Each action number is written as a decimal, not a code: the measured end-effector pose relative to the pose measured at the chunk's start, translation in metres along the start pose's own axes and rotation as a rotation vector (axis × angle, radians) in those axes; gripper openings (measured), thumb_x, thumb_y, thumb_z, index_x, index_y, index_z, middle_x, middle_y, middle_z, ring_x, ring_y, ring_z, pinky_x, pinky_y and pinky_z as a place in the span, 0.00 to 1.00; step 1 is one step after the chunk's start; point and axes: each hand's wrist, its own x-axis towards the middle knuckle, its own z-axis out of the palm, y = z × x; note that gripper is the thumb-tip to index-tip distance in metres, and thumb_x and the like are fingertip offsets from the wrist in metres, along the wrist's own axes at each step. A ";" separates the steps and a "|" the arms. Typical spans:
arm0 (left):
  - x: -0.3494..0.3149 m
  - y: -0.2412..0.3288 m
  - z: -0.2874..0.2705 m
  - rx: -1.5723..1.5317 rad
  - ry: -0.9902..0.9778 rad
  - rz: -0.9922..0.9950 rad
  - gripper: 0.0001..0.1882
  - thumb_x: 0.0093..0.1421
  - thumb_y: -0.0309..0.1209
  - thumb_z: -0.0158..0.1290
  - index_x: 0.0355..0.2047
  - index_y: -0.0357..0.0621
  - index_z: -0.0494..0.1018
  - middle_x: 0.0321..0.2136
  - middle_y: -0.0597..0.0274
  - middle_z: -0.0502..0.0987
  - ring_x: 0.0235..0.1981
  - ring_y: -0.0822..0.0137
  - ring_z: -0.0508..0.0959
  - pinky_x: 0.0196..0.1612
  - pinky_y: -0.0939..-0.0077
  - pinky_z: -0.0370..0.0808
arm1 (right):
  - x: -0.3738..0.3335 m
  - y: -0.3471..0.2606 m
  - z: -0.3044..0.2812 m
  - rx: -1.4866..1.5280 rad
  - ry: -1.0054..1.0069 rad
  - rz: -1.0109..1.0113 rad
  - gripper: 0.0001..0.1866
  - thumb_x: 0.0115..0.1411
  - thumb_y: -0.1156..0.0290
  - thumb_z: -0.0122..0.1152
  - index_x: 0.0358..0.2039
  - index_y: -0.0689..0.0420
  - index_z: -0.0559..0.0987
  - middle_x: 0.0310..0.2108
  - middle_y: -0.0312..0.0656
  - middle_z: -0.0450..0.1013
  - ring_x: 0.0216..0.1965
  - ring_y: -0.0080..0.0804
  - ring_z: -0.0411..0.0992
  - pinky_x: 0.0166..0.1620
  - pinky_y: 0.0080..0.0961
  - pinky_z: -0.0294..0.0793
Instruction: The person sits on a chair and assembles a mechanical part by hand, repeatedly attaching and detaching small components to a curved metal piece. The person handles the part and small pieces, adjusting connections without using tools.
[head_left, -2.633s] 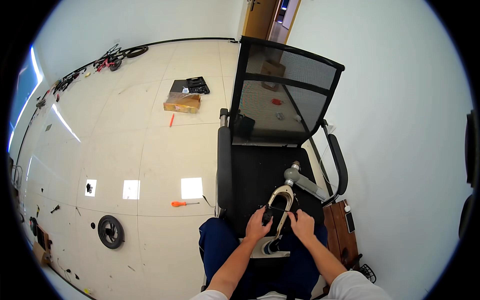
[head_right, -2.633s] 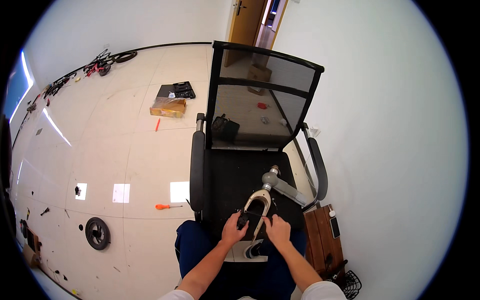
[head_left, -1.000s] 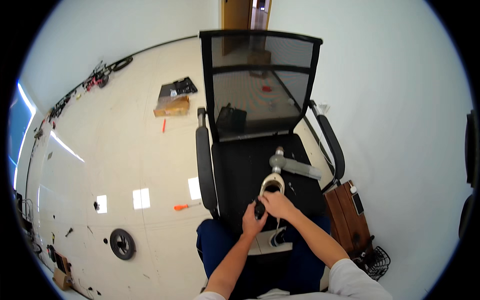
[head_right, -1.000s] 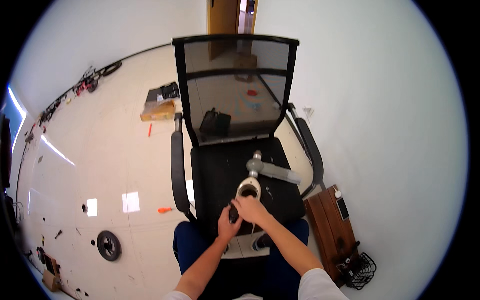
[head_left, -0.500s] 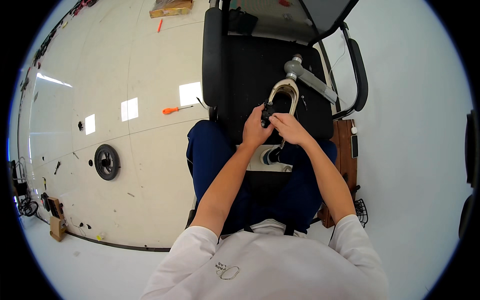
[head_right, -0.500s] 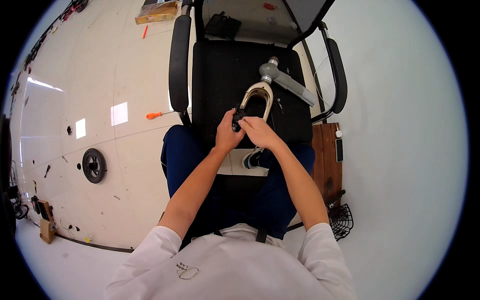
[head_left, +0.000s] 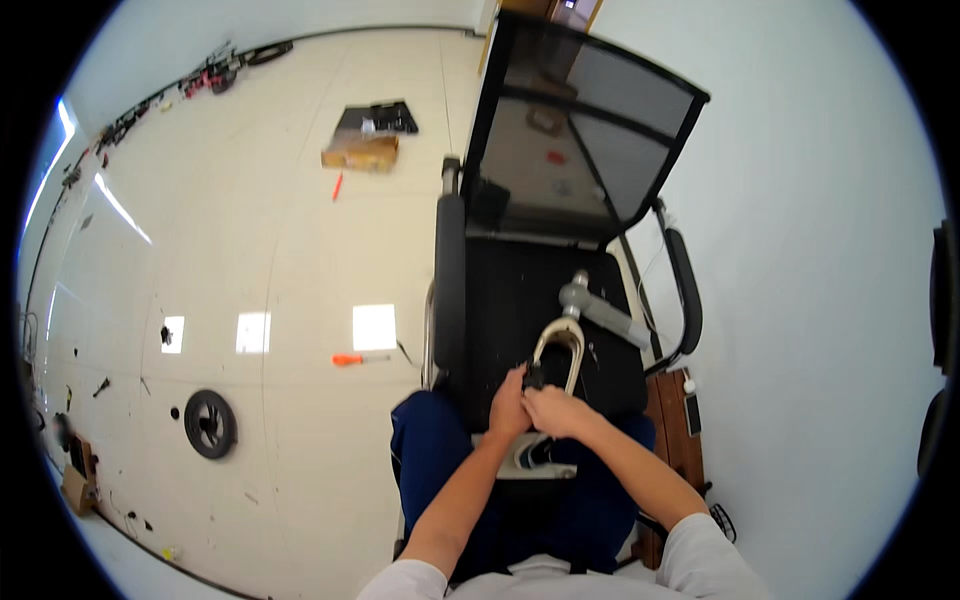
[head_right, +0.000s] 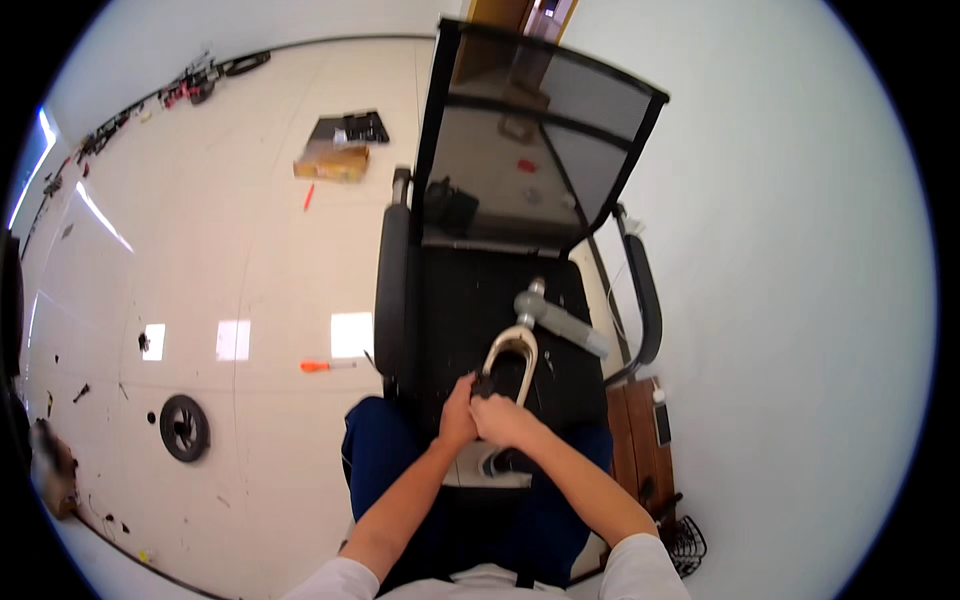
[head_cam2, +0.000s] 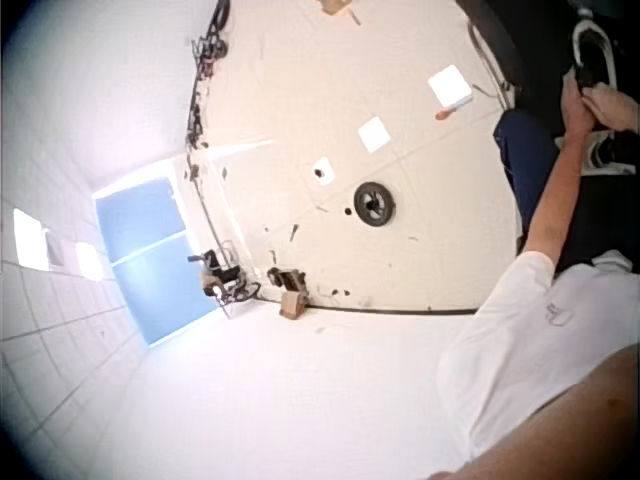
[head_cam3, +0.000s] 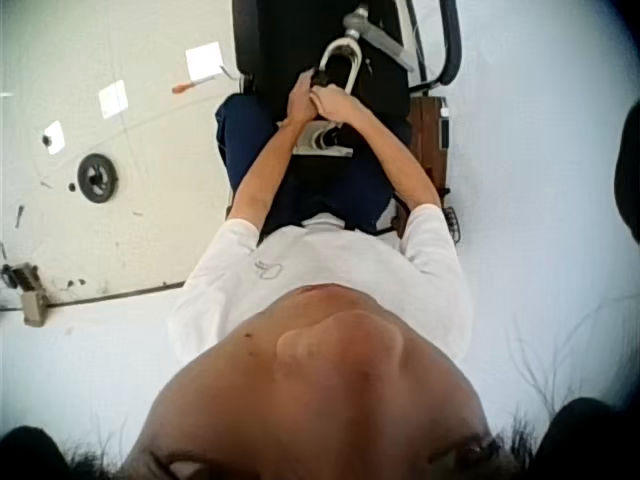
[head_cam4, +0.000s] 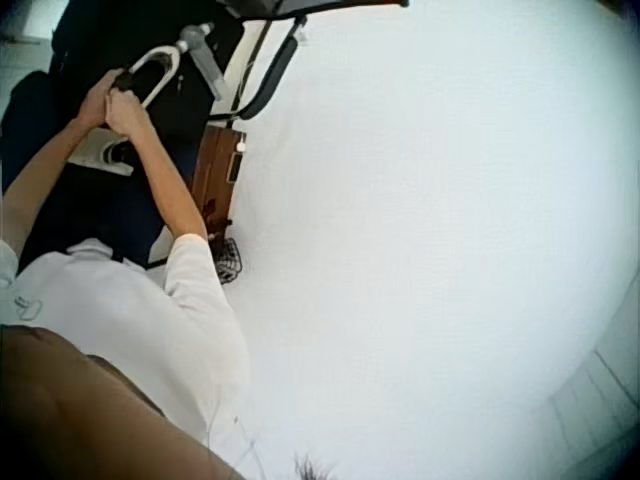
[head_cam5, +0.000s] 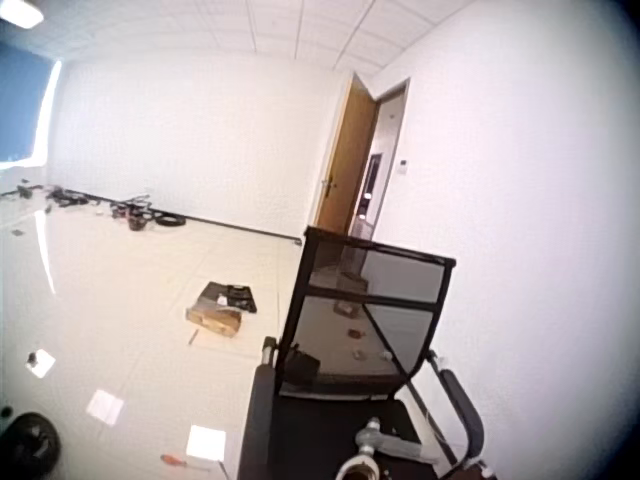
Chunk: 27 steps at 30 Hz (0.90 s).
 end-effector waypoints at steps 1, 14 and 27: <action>-0.001 -0.003 -0.004 -0.002 0.012 0.009 0.30 0.57 0.27 0.57 0.61 0.38 0.65 0.50 0.41 0.73 0.52 0.39 0.74 0.53 0.58 0.73 | 0.002 -0.009 -0.003 -0.050 -0.029 -0.009 0.19 0.70 0.62 0.45 0.36 0.67 0.76 0.31 0.67 0.77 0.36 0.64 0.78 0.42 0.54 0.78; -0.011 -0.020 0.009 0.136 0.063 0.010 0.33 0.55 0.23 0.58 0.61 0.35 0.63 0.52 0.35 0.74 0.54 0.36 0.74 0.56 0.57 0.72 | -0.025 0.041 0.055 0.145 0.397 -0.027 0.14 0.64 0.66 0.52 0.27 0.64 0.78 0.26 0.54 0.74 0.29 0.51 0.76 0.36 0.42 0.75; 0.043 0.078 -0.067 0.602 -0.038 0.557 0.31 0.44 0.10 0.52 0.51 0.40 0.74 0.50 0.51 0.77 0.52 0.48 0.76 0.55 0.61 0.75 | -0.063 0.042 0.038 1.494 0.358 0.367 0.17 0.73 0.62 0.44 0.30 0.60 0.71 0.16 0.31 0.56 0.13 0.19 0.52 0.17 0.23 0.54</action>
